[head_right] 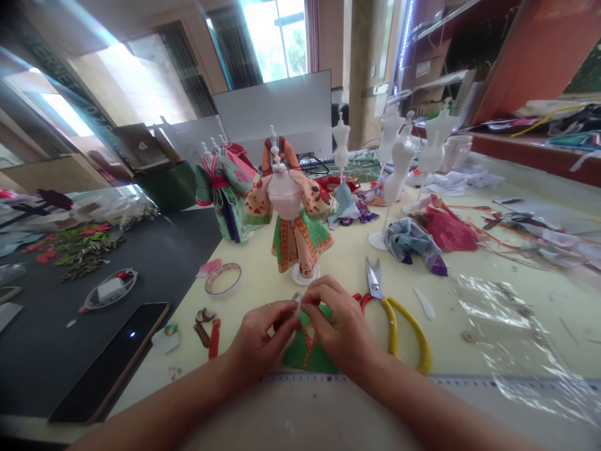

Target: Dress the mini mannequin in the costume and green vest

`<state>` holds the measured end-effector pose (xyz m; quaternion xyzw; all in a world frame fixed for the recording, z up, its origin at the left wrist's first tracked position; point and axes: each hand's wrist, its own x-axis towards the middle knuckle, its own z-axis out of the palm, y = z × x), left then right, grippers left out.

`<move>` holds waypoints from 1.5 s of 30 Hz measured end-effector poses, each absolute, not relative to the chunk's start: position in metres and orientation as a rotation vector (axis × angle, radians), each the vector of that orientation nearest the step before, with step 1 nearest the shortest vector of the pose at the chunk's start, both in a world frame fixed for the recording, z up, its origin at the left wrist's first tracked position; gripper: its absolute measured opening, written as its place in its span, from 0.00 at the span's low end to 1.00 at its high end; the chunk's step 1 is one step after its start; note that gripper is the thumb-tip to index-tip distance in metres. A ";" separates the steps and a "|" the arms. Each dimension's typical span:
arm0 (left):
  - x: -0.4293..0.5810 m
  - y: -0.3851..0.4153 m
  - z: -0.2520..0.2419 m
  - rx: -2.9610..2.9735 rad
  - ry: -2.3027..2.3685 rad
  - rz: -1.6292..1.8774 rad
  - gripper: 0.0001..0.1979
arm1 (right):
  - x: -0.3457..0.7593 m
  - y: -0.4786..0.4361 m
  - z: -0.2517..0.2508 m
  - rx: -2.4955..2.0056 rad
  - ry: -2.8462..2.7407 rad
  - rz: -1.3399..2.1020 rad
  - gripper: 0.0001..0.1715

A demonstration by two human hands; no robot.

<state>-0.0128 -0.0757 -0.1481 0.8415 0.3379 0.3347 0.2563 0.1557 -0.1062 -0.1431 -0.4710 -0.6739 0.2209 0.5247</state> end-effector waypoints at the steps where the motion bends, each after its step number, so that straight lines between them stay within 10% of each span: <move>1: -0.013 -0.076 -0.148 2.251 0.923 0.908 0.10 | 0.156 -0.106 -0.143 -1.129 -1.615 0.527 0.08; 35: -0.020 -0.059 -0.149 2.011 0.991 0.950 0.08 | 0.195 -0.092 -0.124 -1.411 -1.435 0.158 0.04; 45: -0.022 -0.053 -0.145 2.116 1.002 0.960 0.09 | 0.214 -0.153 -0.147 -2.058 -1.924 -0.490 0.16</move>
